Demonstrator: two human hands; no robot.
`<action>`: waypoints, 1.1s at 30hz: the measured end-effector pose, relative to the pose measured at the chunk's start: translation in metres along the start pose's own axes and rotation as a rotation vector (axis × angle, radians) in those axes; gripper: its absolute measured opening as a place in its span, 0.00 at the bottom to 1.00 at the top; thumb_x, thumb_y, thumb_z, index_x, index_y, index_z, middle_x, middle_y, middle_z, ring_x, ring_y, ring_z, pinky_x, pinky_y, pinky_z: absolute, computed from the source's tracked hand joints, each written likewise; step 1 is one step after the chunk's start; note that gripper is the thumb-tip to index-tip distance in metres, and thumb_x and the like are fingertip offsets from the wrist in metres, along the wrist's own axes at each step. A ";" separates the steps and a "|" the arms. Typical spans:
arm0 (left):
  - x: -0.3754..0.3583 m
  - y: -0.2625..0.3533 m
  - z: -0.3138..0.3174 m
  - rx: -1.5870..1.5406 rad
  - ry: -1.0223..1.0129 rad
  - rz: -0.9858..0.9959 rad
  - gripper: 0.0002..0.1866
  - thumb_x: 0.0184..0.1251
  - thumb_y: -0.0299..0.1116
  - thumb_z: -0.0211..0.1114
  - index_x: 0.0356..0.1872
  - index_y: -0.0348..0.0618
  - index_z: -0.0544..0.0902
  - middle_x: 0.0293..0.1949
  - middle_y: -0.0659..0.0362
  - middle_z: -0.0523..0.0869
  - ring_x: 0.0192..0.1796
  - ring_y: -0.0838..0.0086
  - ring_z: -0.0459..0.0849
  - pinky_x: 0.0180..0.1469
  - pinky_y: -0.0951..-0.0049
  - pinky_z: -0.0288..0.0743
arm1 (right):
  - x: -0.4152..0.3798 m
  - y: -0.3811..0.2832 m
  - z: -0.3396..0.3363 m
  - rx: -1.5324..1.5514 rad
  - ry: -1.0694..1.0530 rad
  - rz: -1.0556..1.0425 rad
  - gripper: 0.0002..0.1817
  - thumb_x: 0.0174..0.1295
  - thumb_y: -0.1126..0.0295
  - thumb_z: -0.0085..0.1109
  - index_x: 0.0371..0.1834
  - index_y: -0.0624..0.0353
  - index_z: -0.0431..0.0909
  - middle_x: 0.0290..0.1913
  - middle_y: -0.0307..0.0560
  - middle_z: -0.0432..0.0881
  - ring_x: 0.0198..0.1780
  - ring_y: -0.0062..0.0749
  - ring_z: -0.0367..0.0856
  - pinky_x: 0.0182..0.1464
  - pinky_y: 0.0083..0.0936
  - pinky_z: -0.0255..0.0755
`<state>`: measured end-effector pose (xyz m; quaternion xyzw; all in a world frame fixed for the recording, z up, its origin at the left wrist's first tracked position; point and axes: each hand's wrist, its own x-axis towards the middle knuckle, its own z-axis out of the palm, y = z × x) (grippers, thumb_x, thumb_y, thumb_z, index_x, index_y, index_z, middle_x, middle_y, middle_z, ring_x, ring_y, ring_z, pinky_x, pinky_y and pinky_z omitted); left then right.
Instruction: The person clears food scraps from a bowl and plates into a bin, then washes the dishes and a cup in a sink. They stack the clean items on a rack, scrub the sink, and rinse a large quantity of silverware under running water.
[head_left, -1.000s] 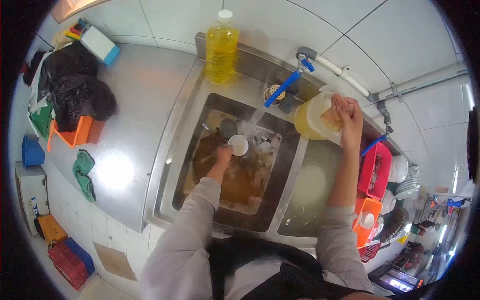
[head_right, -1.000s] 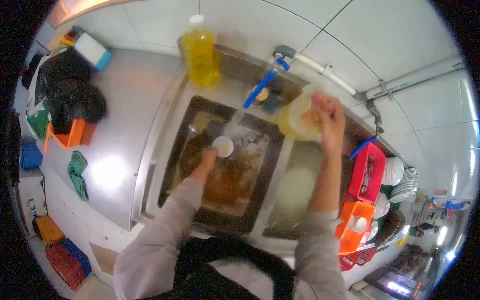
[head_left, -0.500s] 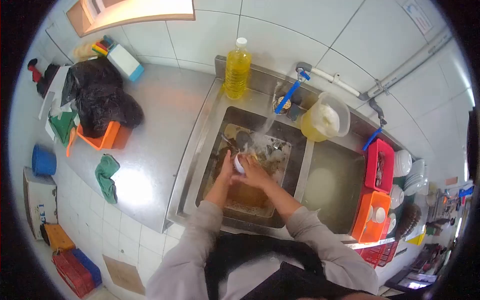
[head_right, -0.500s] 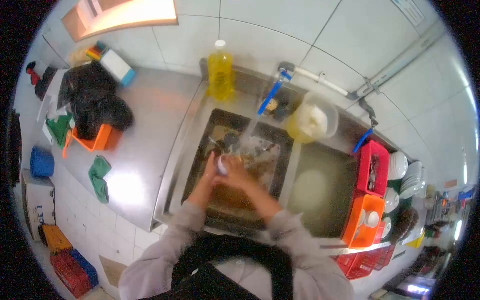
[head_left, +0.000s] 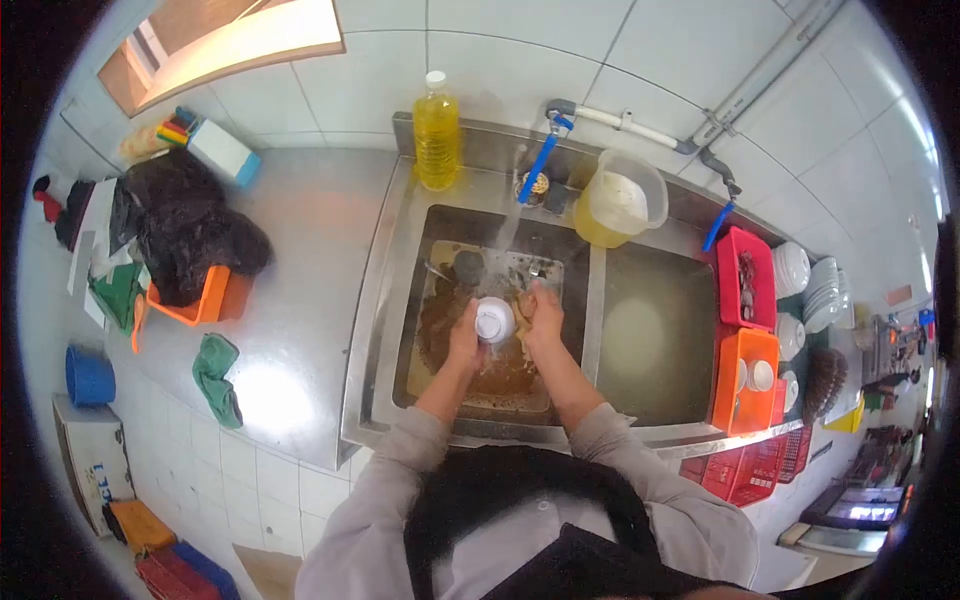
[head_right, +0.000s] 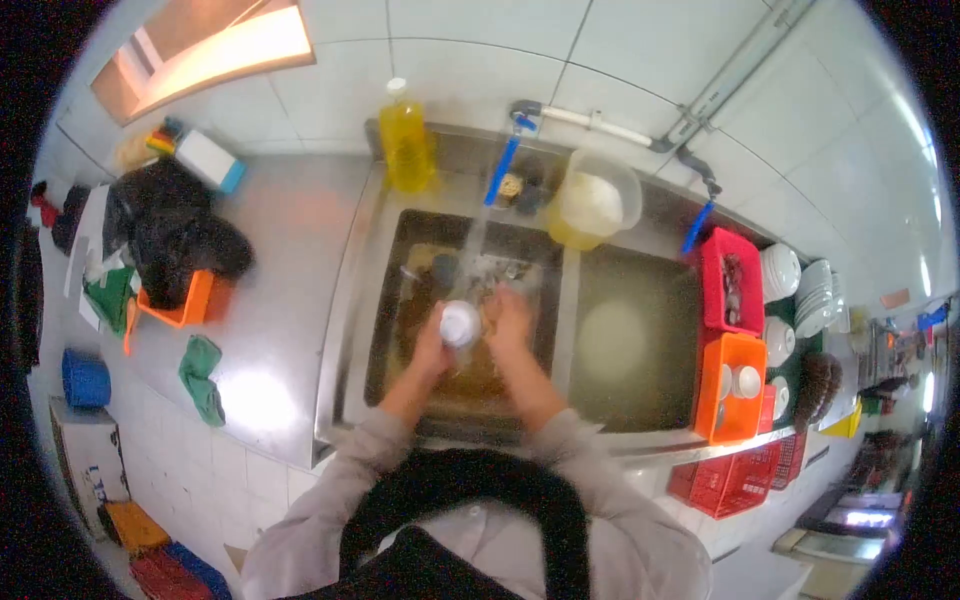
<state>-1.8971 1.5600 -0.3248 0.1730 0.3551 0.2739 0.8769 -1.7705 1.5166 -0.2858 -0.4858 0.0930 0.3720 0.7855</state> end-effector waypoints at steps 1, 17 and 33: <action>-0.003 0.000 0.008 0.090 0.126 0.007 0.20 0.70 0.47 0.56 0.51 0.42 0.77 0.44 0.58 0.82 0.45 0.68 0.82 0.46 0.69 0.76 | 0.002 -0.013 -0.013 -0.108 -0.240 0.004 0.13 0.59 0.64 0.65 0.23 0.56 0.72 0.25 0.38 0.75 0.27 0.27 0.74 0.29 0.28 0.69; 0.026 -0.136 0.174 1.282 -0.839 0.686 0.10 0.66 0.28 0.54 0.46 0.43 0.79 0.51 0.48 0.77 0.52 0.54 0.76 0.54 0.56 0.69 | 0.016 -0.225 -0.133 -0.549 0.198 -0.700 0.13 0.61 0.63 0.57 0.41 0.63 0.78 0.35 0.41 0.81 0.31 0.29 0.78 0.31 0.29 0.72; 0.201 0.004 -0.065 1.813 0.278 0.138 0.37 0.62 0.41 0.61 0.69 0.35 0.58 0.64 0.41 0.69 0.67 0.52 0.65 0.68 0.57 0.57 | 0.085 -0.263 0.009 -0.927 -0.189 -0.998 0.18 0.62 0.72 0.59 0.54 0.60 0.68 0.52 0.49 0.74 0.55 0.35 0.73 0.58 0.31 0.67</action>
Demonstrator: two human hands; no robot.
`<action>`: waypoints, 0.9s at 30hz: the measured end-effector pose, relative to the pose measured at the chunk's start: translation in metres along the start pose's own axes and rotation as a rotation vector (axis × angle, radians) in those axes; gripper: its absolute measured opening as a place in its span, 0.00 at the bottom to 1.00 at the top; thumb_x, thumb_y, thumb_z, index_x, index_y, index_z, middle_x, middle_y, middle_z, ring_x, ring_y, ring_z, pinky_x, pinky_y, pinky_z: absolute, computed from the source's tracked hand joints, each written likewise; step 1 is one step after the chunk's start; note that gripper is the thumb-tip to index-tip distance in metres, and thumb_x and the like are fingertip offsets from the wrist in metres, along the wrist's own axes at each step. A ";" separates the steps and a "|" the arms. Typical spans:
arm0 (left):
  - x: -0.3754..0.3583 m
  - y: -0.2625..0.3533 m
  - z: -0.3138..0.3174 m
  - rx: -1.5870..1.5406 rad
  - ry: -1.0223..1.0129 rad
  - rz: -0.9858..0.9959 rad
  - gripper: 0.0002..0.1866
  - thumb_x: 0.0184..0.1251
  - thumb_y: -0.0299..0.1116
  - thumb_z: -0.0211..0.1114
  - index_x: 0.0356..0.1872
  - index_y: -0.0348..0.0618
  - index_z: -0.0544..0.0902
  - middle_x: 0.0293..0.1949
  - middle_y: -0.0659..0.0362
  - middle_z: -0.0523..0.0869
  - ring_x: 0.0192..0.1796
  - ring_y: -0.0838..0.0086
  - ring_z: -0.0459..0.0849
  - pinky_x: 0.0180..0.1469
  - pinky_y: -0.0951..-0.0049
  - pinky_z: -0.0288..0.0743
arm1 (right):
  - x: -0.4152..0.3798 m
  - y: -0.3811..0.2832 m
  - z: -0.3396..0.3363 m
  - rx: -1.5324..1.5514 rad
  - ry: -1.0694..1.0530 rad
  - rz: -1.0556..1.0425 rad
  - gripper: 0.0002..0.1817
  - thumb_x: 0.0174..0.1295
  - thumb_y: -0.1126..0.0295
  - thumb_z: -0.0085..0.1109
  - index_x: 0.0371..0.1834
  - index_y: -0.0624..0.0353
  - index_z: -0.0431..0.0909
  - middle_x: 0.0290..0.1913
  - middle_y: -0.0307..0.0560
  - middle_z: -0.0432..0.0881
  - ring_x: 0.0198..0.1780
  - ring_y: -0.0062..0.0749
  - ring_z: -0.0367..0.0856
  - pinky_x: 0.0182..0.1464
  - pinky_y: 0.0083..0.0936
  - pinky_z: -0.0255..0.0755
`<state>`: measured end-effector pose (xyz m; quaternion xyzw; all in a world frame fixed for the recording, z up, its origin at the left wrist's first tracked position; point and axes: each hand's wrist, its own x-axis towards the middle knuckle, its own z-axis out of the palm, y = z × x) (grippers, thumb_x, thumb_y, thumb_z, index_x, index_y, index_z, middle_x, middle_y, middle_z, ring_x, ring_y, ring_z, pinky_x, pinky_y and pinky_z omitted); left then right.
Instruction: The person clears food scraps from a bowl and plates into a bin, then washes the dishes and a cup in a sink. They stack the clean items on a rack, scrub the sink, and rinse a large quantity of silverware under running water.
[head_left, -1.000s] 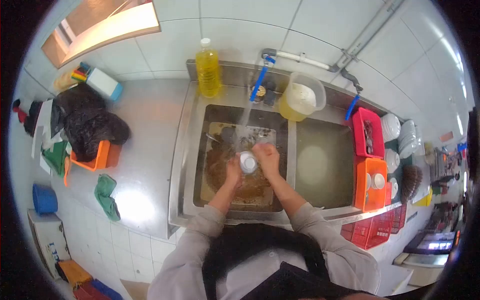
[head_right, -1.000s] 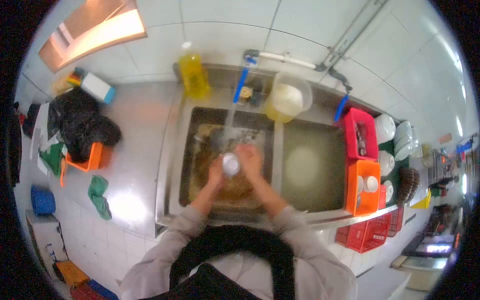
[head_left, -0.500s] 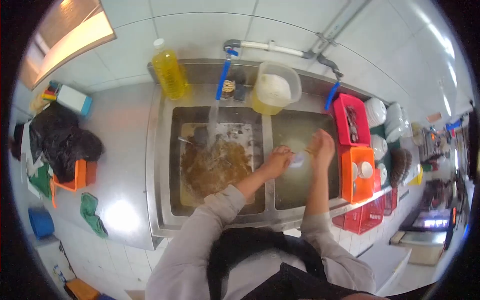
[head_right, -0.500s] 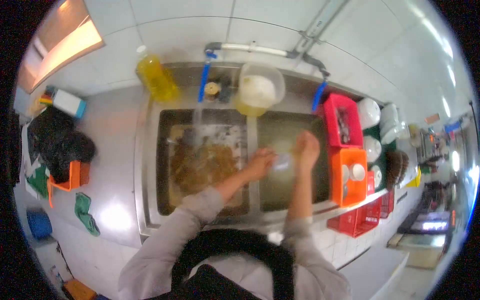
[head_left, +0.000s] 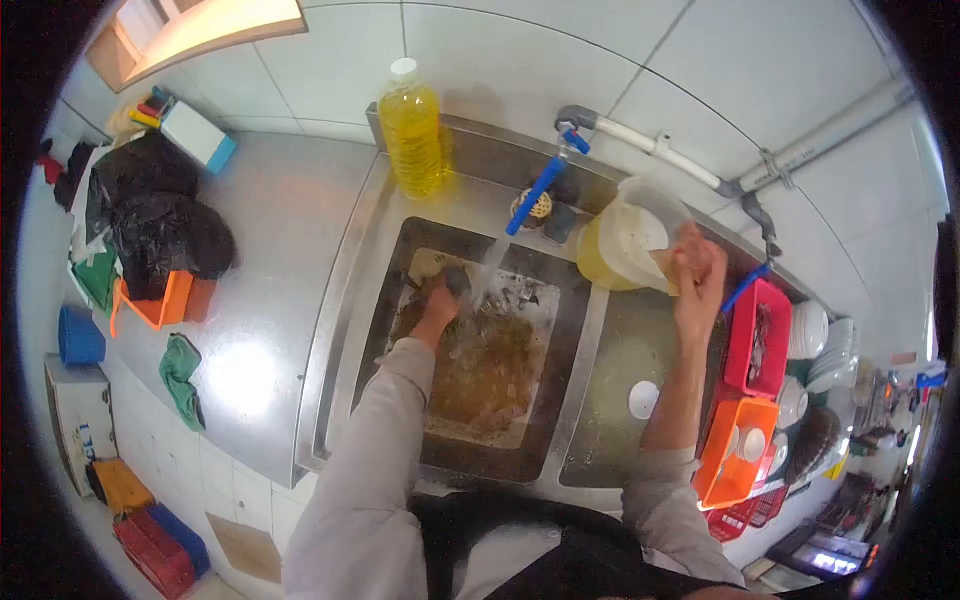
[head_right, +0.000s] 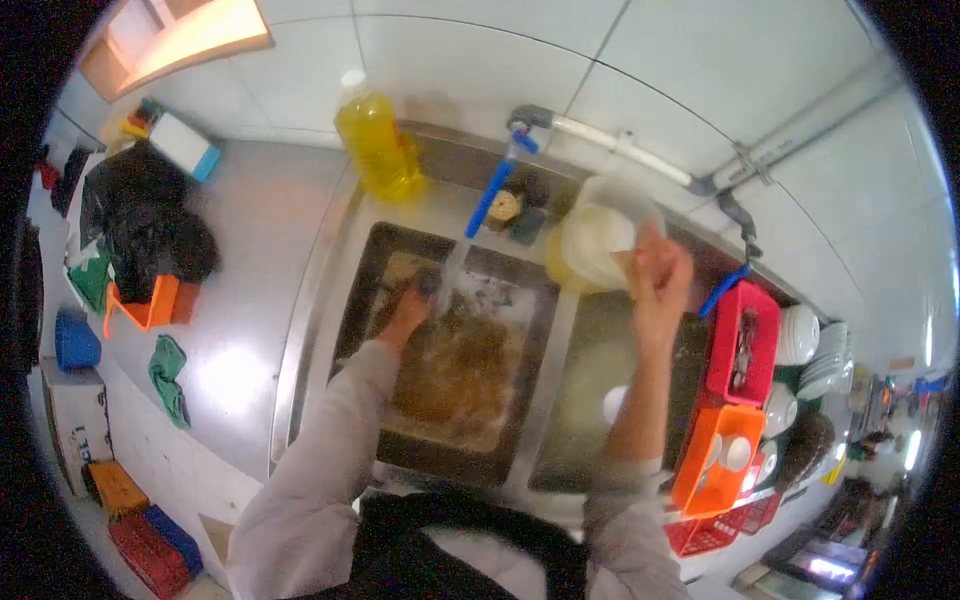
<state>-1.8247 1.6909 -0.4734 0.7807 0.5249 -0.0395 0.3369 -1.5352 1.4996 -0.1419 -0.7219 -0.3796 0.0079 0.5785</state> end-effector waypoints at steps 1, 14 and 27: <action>0.024 -0.028 0.039 -0.010 0.005 -0.013 0.37 0.62 0.41 0.61 0.69 0.35 0.58 0.64 0.41 0.69 0.67 0.52 0.65 0.68 0.57 0.57 | 0.014 0.007 0.012 -0.226 -0.116 -0.078 0.15 0.61 0.70 0.60 0.50 0.61 0.71 0.48 0.50 0.75 0.52 0.36 0.74 0.56 0.31 0.67; 0.040 -0.039 0.078 -0.378 0.198 0.296 0.37 0.57 0.34 0.67 0.69 0.52 0.61 0.66 0.46 0.62 0.64 0.42 0.65 0.66 0.43 0.56 | 0.050 0.023 0.044 -0.146 -0.469 0.344 0.09 0.60 0.72 0.57 0.43 0.59 0.75 0.40 0.45 0.83 0.38 0.33 0.80 0.43 0.32 0.74; -0.014 -0.036 0.038 0.041 -0.269 0.106 0.48 0.50 0.38 0.72 0.72 0.44 0.54 0.73 0.47 0.53 0.70 0.52 0.62 0.66 0.44 0.61 | -0.064 -0.054 0.008 0.688 0.060 0.377 0.20 0.60 0.73 0.60 0.55 0.60 0.69 0.55 0.46 0.74 0.57 0.33 0.73 0.61 0.33 0.68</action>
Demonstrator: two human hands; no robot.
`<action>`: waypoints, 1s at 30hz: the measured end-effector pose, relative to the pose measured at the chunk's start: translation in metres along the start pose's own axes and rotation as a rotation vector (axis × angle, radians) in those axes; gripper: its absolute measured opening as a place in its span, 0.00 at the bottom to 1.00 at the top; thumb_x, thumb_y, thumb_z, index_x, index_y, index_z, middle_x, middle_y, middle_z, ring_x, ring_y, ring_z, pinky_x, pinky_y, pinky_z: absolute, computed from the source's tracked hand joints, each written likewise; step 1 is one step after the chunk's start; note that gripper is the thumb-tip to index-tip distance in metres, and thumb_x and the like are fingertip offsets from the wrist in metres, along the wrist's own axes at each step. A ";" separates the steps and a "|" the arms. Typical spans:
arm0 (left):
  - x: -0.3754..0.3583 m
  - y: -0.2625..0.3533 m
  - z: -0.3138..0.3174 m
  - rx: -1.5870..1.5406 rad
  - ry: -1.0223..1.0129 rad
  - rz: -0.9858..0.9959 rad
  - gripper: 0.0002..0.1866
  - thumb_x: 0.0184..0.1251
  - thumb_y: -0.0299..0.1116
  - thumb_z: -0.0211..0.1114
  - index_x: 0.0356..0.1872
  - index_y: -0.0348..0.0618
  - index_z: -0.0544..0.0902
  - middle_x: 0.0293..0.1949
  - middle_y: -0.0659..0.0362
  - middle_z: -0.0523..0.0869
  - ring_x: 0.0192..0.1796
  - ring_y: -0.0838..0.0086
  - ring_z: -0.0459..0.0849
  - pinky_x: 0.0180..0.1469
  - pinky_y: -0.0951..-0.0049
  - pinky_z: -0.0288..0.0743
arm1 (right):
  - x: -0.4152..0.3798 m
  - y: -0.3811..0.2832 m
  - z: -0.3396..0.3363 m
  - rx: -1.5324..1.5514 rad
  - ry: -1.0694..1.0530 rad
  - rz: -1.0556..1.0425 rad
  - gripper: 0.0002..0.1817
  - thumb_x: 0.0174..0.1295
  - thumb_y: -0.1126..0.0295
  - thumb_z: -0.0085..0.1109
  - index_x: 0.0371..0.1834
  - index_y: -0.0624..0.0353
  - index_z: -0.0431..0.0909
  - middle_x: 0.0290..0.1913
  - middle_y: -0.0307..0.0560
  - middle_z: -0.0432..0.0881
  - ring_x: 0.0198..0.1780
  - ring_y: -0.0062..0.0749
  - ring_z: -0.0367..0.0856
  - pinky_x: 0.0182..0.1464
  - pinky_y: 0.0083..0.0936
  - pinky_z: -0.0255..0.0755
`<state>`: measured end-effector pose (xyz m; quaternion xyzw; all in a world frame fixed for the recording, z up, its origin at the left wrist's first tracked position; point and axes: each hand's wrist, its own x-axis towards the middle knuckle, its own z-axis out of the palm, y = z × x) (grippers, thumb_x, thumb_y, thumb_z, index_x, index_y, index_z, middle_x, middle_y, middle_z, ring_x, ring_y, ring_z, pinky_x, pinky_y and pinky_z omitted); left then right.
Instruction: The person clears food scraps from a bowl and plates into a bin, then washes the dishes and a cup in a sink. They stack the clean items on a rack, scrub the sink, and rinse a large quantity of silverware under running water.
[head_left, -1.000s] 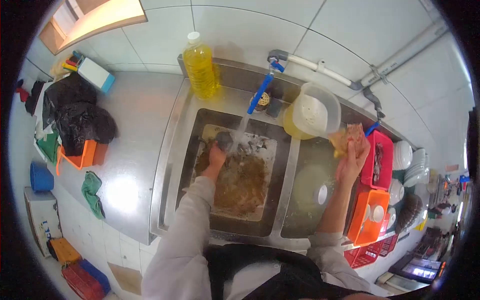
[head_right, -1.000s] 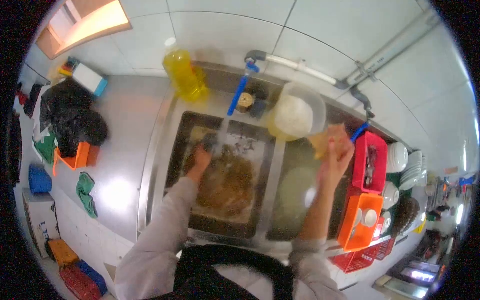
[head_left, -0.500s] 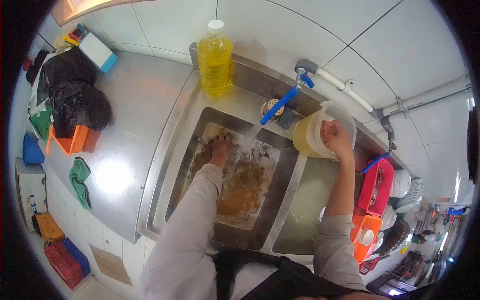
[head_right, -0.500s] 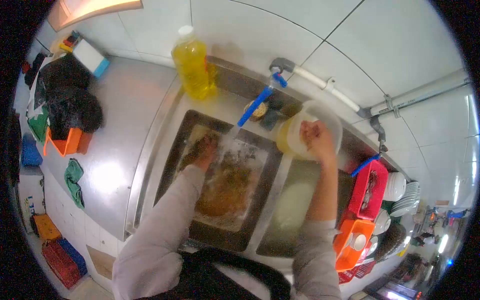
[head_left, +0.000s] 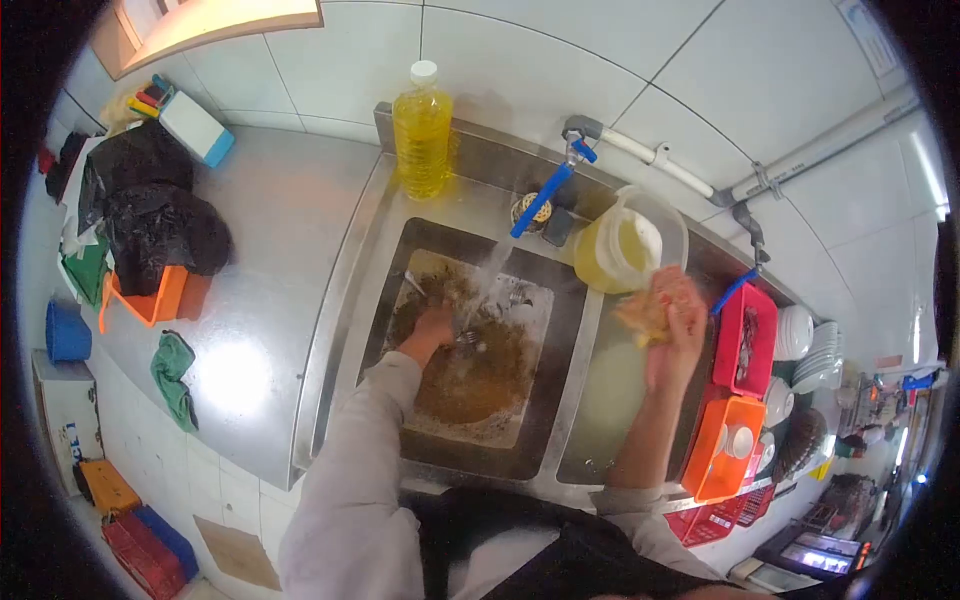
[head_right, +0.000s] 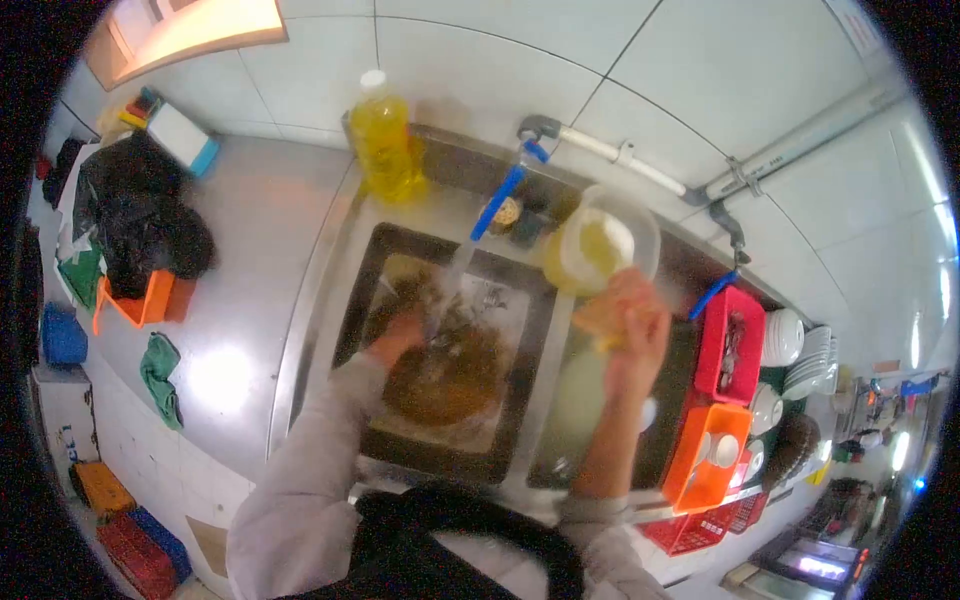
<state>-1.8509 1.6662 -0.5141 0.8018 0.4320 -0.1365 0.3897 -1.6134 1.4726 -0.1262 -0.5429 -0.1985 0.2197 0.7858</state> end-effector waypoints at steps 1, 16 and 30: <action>-0.025 0.015 -0.027 0.009 -0.005 0.004 0.48 0.50 0.38 0.72 0.72 0.44 0.54 0.73 0.47 0.53 0.70 0.52 0.62 0.66 0.44 0.61 | -0.011 0.007 0.003 -0.004 -0.065 0.041 0.21 0.62 0.76 0.56 0.58 0.60 0.67 0.58 0.47 0.72 0.58 0.35 0.73 0.61 0.35 0.69; -0.181 0.084 -0.032 -2.288 -0.445 0.256 0.24 0.68 0.53 0.55 0.53 0.44 0.77 0.45 0.55 0.84 0.47 0.63 0.83 0.50 0.65 0.78 | -0.163 0.152 0.072 -1.148 -0.769 -0.251 0.20 0.54 0.59 0.61 0.50 0.50 0.75 0.47 0.54 0.77 0.60 0.54 0.69 0.64 0.50 0.59; -0.231 0.115 -0.039 -1.827 -0.290 0.225 0.25 0.70 0.55 0.49 0.55 0.47 0.75 0.52 0.55 0.80 0.54 0.62 0.79 0.56 0.61 0.74 | -0.185 0.113 0.078 -1.142 -0.391 -0.227 0.23 0.51 0.56 0.69 0.34 0.64 0.69 0.33 0.51 0.71 0.38 0.46 0.72 0.40 0.37 0.66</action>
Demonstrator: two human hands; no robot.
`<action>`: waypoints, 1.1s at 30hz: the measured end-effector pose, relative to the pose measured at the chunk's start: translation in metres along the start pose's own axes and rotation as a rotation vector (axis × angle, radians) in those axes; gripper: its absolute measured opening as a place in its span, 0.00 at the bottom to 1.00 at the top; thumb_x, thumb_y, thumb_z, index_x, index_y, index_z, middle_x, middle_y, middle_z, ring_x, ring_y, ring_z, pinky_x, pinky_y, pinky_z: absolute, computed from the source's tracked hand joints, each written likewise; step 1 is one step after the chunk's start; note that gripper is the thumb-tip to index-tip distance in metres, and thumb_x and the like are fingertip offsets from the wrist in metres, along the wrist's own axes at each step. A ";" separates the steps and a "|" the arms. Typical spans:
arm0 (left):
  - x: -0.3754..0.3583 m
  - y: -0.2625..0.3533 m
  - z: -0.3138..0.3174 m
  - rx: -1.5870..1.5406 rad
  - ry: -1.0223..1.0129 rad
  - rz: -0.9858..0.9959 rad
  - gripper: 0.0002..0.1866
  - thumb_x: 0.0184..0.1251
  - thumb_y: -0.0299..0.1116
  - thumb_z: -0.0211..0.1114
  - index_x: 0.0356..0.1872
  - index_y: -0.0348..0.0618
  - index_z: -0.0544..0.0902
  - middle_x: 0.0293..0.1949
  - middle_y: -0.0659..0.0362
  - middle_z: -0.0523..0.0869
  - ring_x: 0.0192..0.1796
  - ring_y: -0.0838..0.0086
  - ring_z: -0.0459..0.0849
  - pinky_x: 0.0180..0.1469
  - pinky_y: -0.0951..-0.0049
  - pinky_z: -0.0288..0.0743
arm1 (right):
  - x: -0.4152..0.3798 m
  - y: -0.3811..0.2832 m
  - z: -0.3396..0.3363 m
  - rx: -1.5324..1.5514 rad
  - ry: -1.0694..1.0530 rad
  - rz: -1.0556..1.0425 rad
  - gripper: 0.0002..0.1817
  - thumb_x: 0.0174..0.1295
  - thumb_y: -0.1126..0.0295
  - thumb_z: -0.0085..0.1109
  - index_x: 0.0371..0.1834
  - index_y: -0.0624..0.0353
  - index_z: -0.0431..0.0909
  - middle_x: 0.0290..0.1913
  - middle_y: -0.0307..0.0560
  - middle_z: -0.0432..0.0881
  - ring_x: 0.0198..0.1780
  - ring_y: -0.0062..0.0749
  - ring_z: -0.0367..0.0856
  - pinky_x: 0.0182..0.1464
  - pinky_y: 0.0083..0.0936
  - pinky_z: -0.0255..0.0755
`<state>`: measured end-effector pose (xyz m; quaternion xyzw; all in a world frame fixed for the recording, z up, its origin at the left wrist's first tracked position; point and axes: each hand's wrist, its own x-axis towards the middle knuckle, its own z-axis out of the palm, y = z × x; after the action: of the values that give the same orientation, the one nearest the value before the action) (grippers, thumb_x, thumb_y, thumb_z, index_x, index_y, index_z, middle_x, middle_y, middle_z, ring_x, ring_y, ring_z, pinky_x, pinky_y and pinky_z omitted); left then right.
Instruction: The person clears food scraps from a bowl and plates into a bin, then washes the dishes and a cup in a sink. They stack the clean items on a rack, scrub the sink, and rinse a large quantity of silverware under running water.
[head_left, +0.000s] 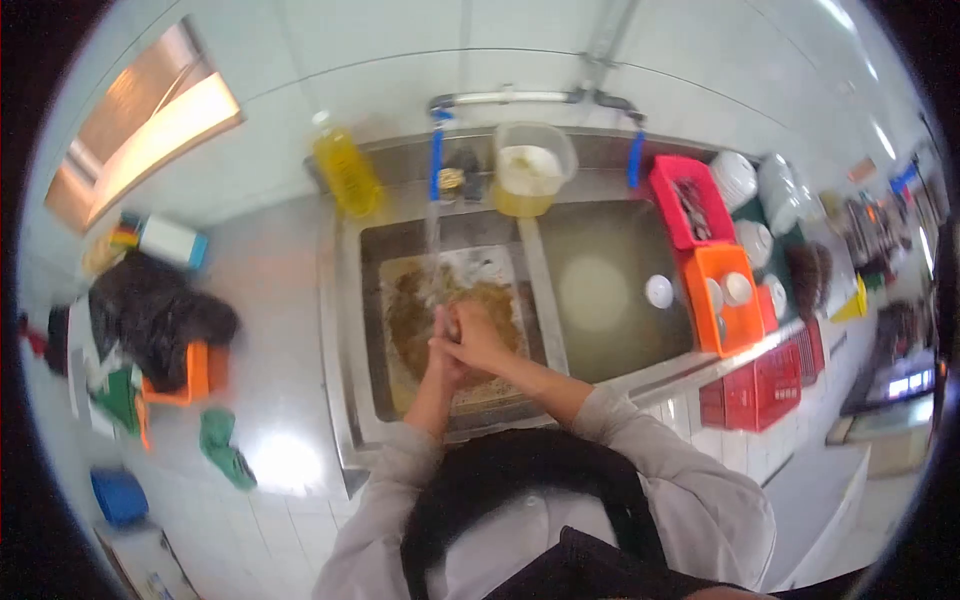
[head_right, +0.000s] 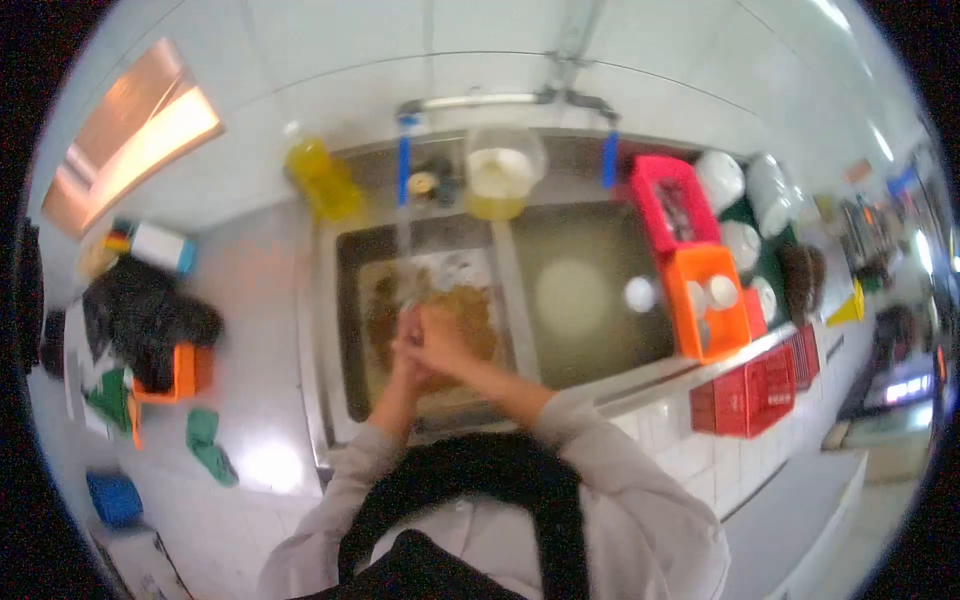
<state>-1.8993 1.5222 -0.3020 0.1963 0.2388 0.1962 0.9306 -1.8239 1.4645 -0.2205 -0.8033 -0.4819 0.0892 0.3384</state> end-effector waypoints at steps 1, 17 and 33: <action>-0.001 0.001 0.001 0.114 0.008 0.036 0.25 0.71 0.56 0.48 0.54 0.47 0.75 0.52 0.56 0.80 0.54 0.63 0.79 0.55 0.62 0.75 | -0.006 0.009 0.013 0.183 0.007 0.009 0.23 0.51 0.56 0.69 0.33 0.64 0.69 0.32 0.51 0.72 0.37 0.45 0.72 0.39 0.37 0.66; 0.009 -0.027 0.024 0.404 0.029 0.249 0.19 0.72 0.46 0.54 0.56 0.45 0.71 0.48 0.59 0.80 0.52 0.68 0.78 0.58 0.67 0.70 | 0.029 0.026 -0.060 -0.213 0.074 -0.401 0.16 0.56 0.55 0.60 0.24 0.56 0.76 0.31 0.48 0.75 0.38 0.47 0.73 0.42 0.40 0.66; -0.006 -0.097 0.124 1.764 -0.715 0.807 0.08 0.61 0.34 0.60 0.38 0.43 0.82 0.39 0.55 0.82 0.48 0.59 0.79 0.53 0.58 0.70 | 0.113 0.184 -0.232 -0.079 0.602 -0.084 0.23 0.57 0.57 0.63 0.51 0.61 0.74 0.52 0.56 0.75 0.56 0.51 0.73 0.59 0.41 0.65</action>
<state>-1.8135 1.4037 -0.2442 0.9211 -0.0762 0.1790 0.3373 -1.5248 1.3965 -0.1407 -0.7855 -0.3959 -0.1859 0.4378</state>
